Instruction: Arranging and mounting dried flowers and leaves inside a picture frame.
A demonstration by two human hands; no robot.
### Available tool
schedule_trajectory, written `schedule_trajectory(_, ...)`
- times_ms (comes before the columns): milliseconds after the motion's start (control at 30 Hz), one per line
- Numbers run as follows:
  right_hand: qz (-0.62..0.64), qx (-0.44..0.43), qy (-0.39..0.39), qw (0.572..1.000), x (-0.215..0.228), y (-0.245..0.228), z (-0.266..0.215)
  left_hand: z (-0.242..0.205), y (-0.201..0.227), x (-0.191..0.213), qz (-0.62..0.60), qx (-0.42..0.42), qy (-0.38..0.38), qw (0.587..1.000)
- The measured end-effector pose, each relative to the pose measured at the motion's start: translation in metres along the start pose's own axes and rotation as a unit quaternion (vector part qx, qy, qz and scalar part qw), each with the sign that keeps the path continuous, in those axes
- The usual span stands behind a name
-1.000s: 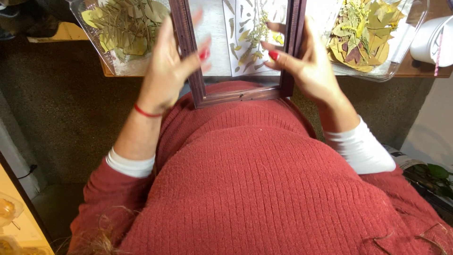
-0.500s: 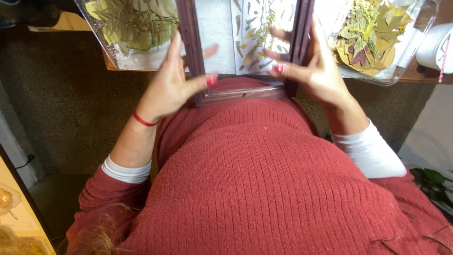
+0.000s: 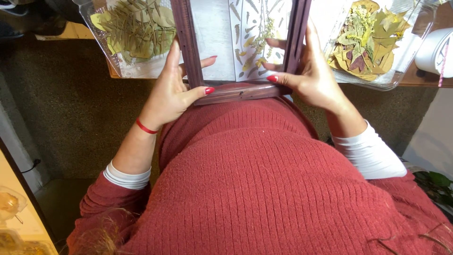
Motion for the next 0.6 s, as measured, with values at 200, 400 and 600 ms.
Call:
schedule_trajectory(200,0.028,0.071,-0.015,0.997,0.007,-0.037,0.022,0.003,0.003,0.011,0.053,-0.035,-0.009,0.998)
schedule_trajectory(400,0.071,0.067,-0.004,0.995,0.016,-0.038,0.049,0.01,0.015,0.034,0.026,-0.079,0.028,0.996)
schedule_trajectory(600,0.003,0.139,0.038,0.99,0.044,-0.016,0.03,0.006,-0.009,0.062,-0.026,-0.041,0.085,0.995)
Point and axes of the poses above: each hand's wrist, its own z-axis towards the middle knuckle, its own x-axis out of the back of the hand, y = z × x, the point moved 9 cm from there along z, towards the middle knuckle, and after that the axes turned 9 degrees about -y, right-handed, at the moved point
